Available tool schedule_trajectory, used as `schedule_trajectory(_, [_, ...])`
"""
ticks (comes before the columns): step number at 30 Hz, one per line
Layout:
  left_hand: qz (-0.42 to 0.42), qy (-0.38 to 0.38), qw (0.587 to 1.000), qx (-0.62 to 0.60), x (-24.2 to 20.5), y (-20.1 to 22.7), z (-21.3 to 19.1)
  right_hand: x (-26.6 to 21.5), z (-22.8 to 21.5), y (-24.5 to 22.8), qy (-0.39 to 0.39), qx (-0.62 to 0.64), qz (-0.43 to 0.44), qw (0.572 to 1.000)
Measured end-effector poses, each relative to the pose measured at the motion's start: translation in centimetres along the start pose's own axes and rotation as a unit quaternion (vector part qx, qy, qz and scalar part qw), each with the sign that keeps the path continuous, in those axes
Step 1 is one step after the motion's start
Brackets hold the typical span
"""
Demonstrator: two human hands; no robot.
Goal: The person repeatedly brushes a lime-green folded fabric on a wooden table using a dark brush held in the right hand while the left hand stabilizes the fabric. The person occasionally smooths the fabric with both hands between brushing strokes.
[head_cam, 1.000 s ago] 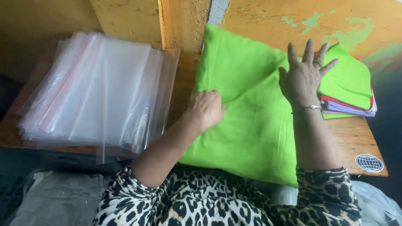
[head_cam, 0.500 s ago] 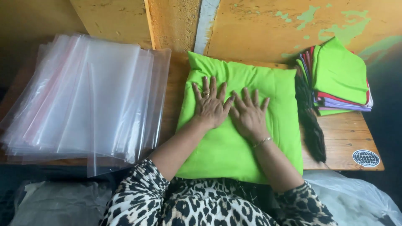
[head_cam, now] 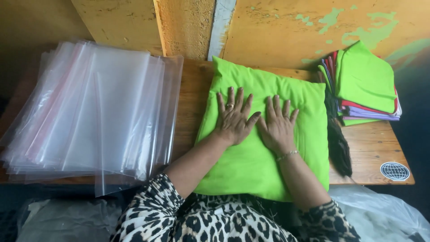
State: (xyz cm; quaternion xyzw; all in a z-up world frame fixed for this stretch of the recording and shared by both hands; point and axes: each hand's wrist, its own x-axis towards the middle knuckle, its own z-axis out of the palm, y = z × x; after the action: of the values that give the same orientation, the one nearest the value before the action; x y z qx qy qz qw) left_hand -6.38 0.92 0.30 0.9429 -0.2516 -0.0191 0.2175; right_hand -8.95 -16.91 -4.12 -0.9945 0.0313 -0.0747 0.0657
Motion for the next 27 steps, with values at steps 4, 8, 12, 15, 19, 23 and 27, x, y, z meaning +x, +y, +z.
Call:
schedule_trajectory(4, [-0.003,-0.014,1.000,0.022,0.2,-0.2,-1.0,3.8,1.1,1.1,-0.037,0.048,0.018,0.998])
schedule_trajectory(8, [-0.021,-0.085,0.995,0.045,0.4,-1.6,-2.6,1.2,-3.5,2.6,-0.119,0.125,0.004,0.985])
schedule_trajectory(12, [-0.058,-0.124,0.986,0.096,1.5,-2.6,-3.5,-4.6,-7.3,4.6,-0.108,-0.067,0.036,0.991])
schedule_trajectory(15, [-0.054,-0.106,0.988,0.098,1.1,-1.1,-3.5,-6.5,-4.1,4.4,-0.095,-0.009,0.074,0.993])
schedule_trajectory(19, [0.013,-0.031,0.997,0.065,2.2,0.8,1.1,-5.5,-2.8,0.7,-0.079,-0.021,0.057,0.995])
schedule_trajectory(23, [0.055,0.001,0.997,0.060,3.2,0.0,2.8,-3.0,-2.1,0.9,-0.125,-0.129,-0.004,0.984])
schedule_trajectory(27, [-0.021,-0.031,0.992,0.122,4.0,-2.0,0.3,1.8,-2.5,7.0,-0.109,-0.006,0.060,0.992])
